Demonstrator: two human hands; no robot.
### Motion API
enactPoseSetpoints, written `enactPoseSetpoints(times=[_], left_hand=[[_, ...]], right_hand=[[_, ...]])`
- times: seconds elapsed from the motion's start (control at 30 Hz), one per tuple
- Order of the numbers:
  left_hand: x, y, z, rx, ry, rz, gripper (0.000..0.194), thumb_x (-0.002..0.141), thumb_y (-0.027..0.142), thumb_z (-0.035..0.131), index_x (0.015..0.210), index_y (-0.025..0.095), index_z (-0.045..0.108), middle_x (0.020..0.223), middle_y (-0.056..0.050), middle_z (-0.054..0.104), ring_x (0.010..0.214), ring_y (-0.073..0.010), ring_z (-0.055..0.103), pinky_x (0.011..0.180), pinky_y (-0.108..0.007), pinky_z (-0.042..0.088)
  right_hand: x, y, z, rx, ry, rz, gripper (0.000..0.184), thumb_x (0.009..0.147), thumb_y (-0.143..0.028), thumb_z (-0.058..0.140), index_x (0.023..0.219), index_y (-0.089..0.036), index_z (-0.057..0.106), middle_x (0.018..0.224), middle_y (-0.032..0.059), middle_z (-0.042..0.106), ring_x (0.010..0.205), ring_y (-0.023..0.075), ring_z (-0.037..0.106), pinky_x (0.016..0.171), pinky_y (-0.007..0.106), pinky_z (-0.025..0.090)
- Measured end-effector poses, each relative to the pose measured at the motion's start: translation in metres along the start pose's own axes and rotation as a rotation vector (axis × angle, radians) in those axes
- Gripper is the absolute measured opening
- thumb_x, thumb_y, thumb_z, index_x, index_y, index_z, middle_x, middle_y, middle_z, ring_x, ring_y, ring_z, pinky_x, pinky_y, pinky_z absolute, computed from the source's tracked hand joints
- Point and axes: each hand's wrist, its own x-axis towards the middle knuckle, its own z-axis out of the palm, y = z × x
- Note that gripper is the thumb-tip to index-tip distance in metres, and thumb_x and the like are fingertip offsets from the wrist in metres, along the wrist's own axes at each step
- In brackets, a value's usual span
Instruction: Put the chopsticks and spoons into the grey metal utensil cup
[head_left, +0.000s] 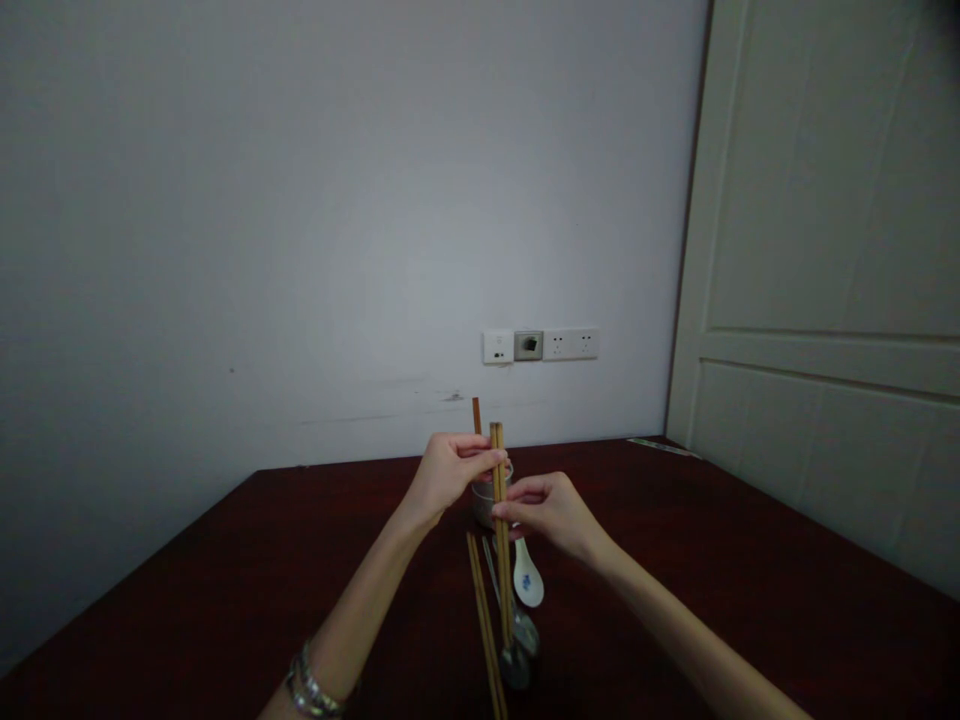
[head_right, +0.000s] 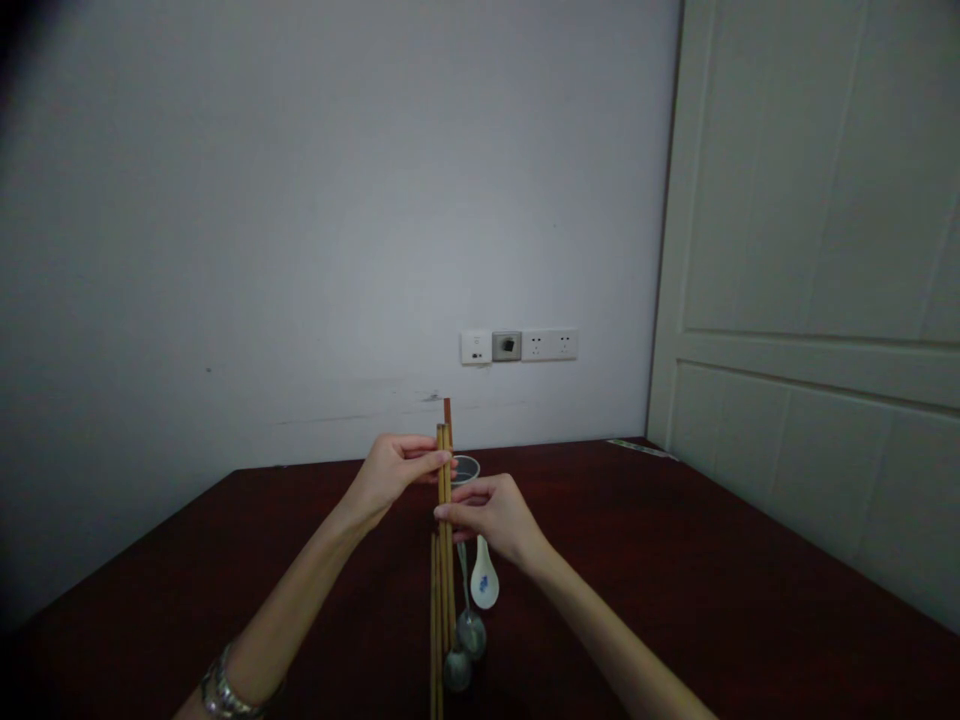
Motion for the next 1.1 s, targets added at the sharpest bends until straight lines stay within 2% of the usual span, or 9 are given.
enactPoseSetpoints(times=[0.53,0.7,0.9,1.1], left_hand=[[-0.0015,0.0003,0.0013,0.012,0.009,0.023,0.026,0.065,0.034,0.066,0.073,0.009,0.067,0.073,-0.01,0.067,0.068,-0.0181,0.062,0.061,-0.026,0.05],[-0.0009,-0.0011,0.0005,0.001,0.008,0.019,0.028,0.064,0.035,0.066,0.073,0.009,0.067,0.073,-0.01,0.068,0.068,-0.0184,0.063,0.061,-0.027,0.05],[0.0002,-0.0028,-0.0002,-0.025,0.01,0.027,0.027,0.064,0.033,0.067,0.073,0.008,0.067,0.073,-0.01,0.068,0.068,-0.0189,0.062,0.064,-0.029,0.051],[0.0017,-0.0047,-0.0014,-0.009,-0.001,0.013,0.028,0.063,0.034,0.067,0.073,0.009,0.067,0.073,-0.009,0.068,0.067,-0.0184,0.062,0.065,-0.029,0.051]], right_hand=[[0.0029,-0.0004,-0.0012,0.012,-0.011,0.041,0.033,0.049,-0.04,0.075,0.066,-0.012,0.068,0.061,0.0027,0.064,0.053,0.0119,0.059,0.056,0.028,0.052],[0.003,0.0011,-0.0016,0.0,-0.009,0.01,0.033,0.05,-0.04,0.074,0.066,-0.012,0.067,0.061,0.0015,0.063,0.054,0.0122,0.058,0.056,0.028,0.051],[0.0017,-0.0003,0.0012,0.033,-0.004,-0.015,0.042,0.051,-0.037,0.074,0.083,-0.012,0.066,0.074,0.0056,0.067,0.065,0.0165,0.062,0.059,0.029,0.052],[0.0017,-0.0041,-0.0016,-0.013,0.004,-0.053,0.04,0.055,-0.041,0.071,0.081,-0.012,0.067,0.076,0.0069,0.068,0.068,0.0182,0.063,0.062,0.031,0.052]])
